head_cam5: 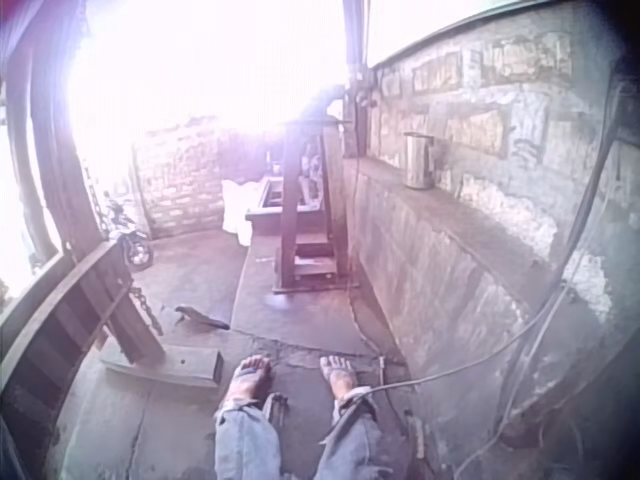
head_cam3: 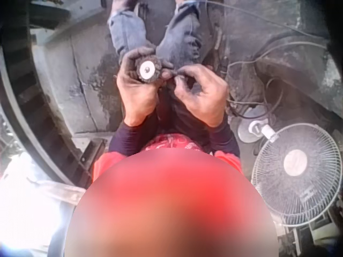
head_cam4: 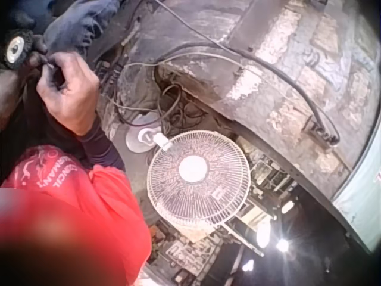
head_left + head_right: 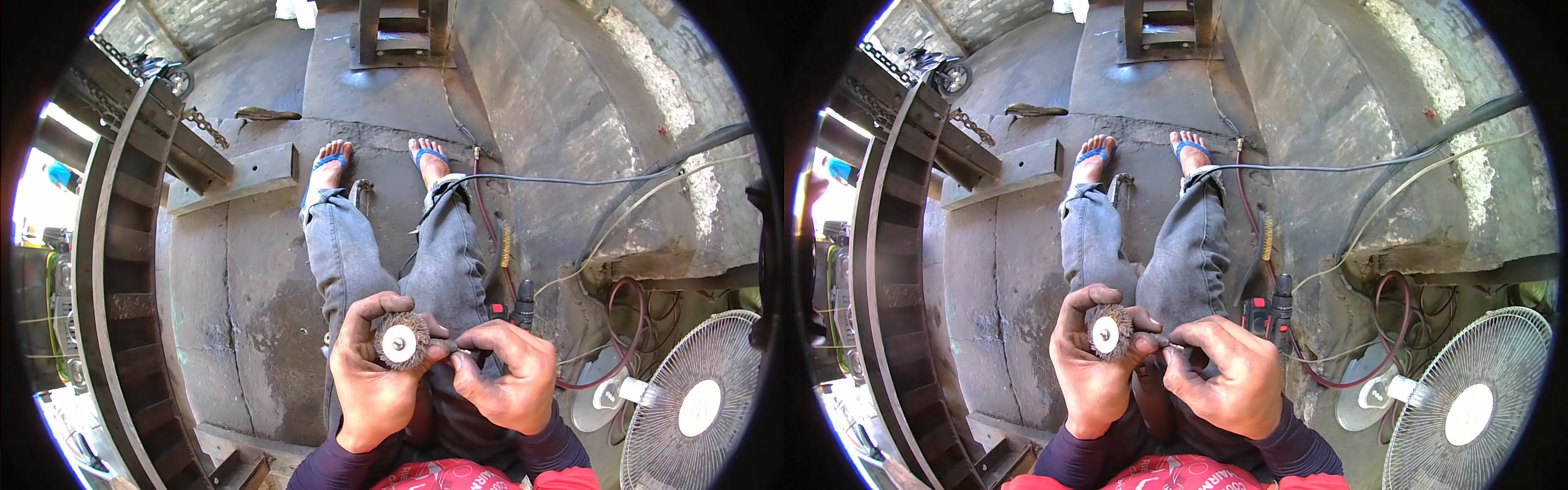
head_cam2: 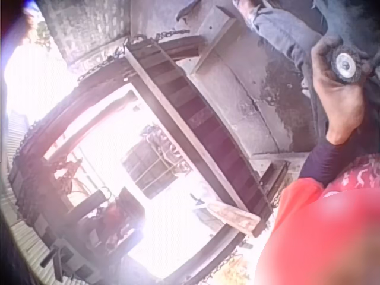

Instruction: The person sits on the floor and assembles a cordless drill by inserting a wire brush into the chuck and tightening it. They then handle a metal part and a small bolt, positioning the bolt into the part.

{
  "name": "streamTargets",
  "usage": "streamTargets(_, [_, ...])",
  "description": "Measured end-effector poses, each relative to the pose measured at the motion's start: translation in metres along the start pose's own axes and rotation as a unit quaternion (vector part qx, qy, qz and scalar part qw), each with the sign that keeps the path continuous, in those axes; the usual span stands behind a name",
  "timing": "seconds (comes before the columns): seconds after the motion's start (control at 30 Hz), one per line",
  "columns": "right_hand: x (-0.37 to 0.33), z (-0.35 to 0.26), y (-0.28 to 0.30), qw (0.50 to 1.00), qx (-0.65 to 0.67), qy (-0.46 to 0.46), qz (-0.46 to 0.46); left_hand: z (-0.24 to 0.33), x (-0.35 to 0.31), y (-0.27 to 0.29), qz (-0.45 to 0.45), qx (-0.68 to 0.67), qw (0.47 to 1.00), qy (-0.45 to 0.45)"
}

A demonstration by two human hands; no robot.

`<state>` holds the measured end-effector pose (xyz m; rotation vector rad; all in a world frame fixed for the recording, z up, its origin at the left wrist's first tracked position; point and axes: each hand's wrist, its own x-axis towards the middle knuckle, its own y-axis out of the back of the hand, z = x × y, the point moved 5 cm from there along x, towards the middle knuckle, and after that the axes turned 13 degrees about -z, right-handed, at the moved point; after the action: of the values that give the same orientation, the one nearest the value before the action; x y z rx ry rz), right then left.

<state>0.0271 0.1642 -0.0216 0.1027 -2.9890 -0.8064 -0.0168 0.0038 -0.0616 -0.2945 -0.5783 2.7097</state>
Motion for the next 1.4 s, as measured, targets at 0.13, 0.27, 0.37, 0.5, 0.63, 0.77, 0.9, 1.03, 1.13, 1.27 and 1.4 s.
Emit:
streamTargets(0.13, [-0.008,0.012,-0.004,0.985,0.125,-0.112,-0.045,-0.003,-0.001,-0.001,0.001,-0.012,1.0,-0.009])
streamTargets(0.27, [-0.005,-0.001,-0.004,0.998,-0.034,0.047,0.03,-0.005,-0.001,-0.002,0.018,-0.007,1.0,-0.008])
streamTargets(0.37, [-0.008,-0.006,-0.005,0.989,-0.095,0.095,0.056,-0.003,0.001,-0.002,0.007,-0.005,1.0,0.002])
streamTargets(0.5, [-0.012,0.01,-0.003,0.994,0.108,0.017,0.026,-0.003,0.004,0.005,-0.033,-0.114,0.992,0.046])
streamTargets(0.63, [-0.015,0.023,-0.006,0.977,0.209,-0.013,0.026,-0.008,0.003,0.007,-0.051,-0.096,0.991,0.084])
streamTargets(0.77, [-0.011,0.022,-0.005,0.989,0.141,0.025,0.019,-0.011,0.0,0.002,-0.096,-0.12,0.983,0.101])
streamTargets(0.9, [-0.008,0.015,0.002,0.997,0.074,0.028,-0.001,-0.009,0.0,0.009,-0.085,-0.129,0.982,0.11])
streamTargets(1.03, [-0.004,0.005,0.007,0.999,-0.004,0.047,-0.017,-0.004,-0.005,0.011,-0.067,-0.017,0.993,0.095])
streamTargets(1.13, [-0.003,0.001,0.007,0.998,-0.04,0.05,-0.02,-0.002,-0.009,0.012,-0.041,0.062,0.994,0.085])
streamTargets(1.27, [-0.003,0.0,0.004,0.997,-0.052,0.047,-0.02,0.003,-0.009,0.011,-0.051,0.162,0.984,0.046])
streamTargets(1.4, [-0.003,0.001,0.001,0.997,-0.056,0.046,-0.03,0.01,-0.009,0.012,-0.064,0.255,0.965,0.005])
